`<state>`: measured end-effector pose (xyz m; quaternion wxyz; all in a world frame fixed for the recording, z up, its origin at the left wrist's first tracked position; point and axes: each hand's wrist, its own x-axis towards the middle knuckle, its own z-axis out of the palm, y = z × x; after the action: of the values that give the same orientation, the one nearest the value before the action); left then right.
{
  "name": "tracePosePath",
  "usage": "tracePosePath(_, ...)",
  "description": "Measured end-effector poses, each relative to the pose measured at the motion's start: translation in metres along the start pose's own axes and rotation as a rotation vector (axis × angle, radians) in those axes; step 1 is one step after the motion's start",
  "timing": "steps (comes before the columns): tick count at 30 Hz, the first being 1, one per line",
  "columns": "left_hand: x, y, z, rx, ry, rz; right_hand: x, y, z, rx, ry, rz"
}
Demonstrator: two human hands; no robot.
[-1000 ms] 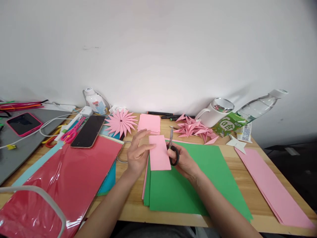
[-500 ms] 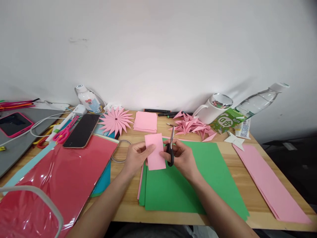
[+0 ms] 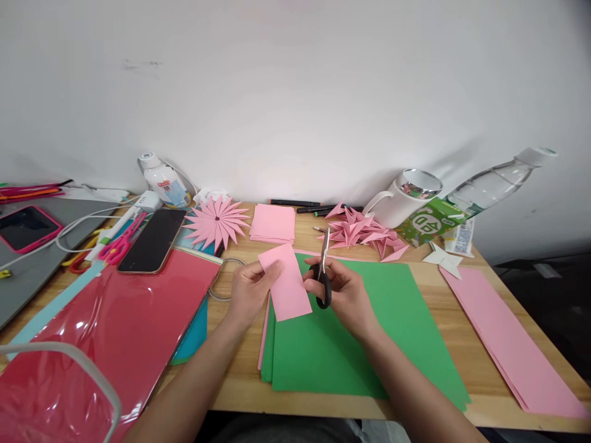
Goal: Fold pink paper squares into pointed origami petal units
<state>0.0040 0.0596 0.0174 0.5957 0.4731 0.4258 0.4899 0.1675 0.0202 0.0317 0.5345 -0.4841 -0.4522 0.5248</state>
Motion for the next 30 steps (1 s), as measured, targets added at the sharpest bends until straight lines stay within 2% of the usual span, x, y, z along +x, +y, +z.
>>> tracePosePath(6,0.000,0.009,0.002,-0.098,0.162,0.052,-0.002,0.004,0.001,0.010,-0.196,0.018)
tracePosePath(11,-0.002,0.012,0.001,-0.104,0.186,0.058,-0.008,0.007,0.009,0.049,-0.360,-0.007)
tracePosePath(16,-0.003,0.009,-0.001,-0.065,0.157,0.063,-0.011,0.010,0.014,0.042,-0.382,0.011)
tracePosePath(23,-0.005,0.010,0.000,0.059,0.102,0.119,-0.010,0.011,0.015,0.061,-0.310,0.025)
tracePosePath(30,-0.005,0.010,0.001,0.077,0.112,0.132,-0.010,0.009,0.016,0.089,-0.287,0.041)
